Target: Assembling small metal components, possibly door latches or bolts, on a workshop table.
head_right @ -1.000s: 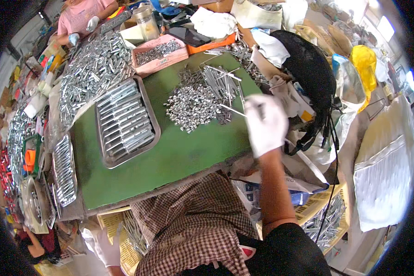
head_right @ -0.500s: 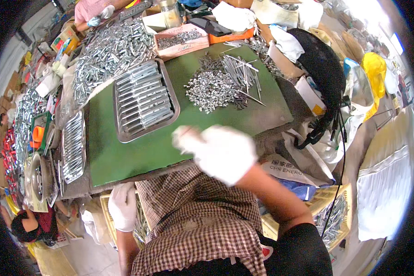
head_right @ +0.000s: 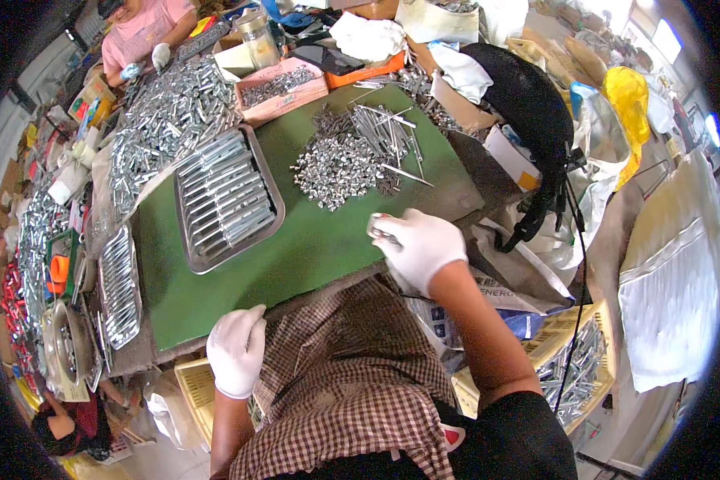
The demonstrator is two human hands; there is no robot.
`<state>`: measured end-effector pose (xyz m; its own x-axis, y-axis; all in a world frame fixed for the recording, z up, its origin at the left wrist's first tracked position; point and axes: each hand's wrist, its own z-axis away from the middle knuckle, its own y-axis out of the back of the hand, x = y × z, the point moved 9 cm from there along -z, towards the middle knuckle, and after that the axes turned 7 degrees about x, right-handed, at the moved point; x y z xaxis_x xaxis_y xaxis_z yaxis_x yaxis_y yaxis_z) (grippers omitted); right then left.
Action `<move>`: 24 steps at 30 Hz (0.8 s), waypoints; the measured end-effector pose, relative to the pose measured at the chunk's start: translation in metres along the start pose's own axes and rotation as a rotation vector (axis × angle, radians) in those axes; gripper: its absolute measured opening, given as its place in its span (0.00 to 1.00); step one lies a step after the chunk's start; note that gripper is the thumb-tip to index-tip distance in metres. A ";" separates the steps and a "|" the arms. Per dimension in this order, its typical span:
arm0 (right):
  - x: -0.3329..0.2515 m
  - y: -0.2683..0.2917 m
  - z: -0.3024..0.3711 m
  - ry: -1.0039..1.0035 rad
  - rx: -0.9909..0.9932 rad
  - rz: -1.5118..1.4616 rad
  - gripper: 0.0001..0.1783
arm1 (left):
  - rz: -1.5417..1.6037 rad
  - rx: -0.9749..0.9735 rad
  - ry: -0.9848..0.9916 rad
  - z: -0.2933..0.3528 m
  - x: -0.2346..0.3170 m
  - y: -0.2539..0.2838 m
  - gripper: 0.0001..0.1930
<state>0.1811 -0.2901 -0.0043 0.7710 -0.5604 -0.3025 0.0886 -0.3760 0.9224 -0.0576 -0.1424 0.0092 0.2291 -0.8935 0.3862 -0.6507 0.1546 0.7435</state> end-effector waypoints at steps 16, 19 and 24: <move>0.132 0.079 -0.025 -0.244 0.602 0.403 0.22 | -0.130 0.021 -0.149 -0.044 0.004 0.011 0.14; 0.089 0.062 -0.013 -0.128 0.619 0.178 0.18 | -0.292 0.079 -0.194 -0.116 -0.029 0.004 0.11; 0.044 0.011 -0.005 -0.045 0.689 -0.259 0.15 | -0.354 0.082 -0.147 -0.222 -0.121 -0.042 0.13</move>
<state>0.2192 -0.3147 -0.0057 0.7511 -0.4149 -0.5136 -0.1631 -0.8704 0.4646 0.1030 0.0529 0.0520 0.3471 -0.9374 0.0267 -0.6070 -0.2028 0.7684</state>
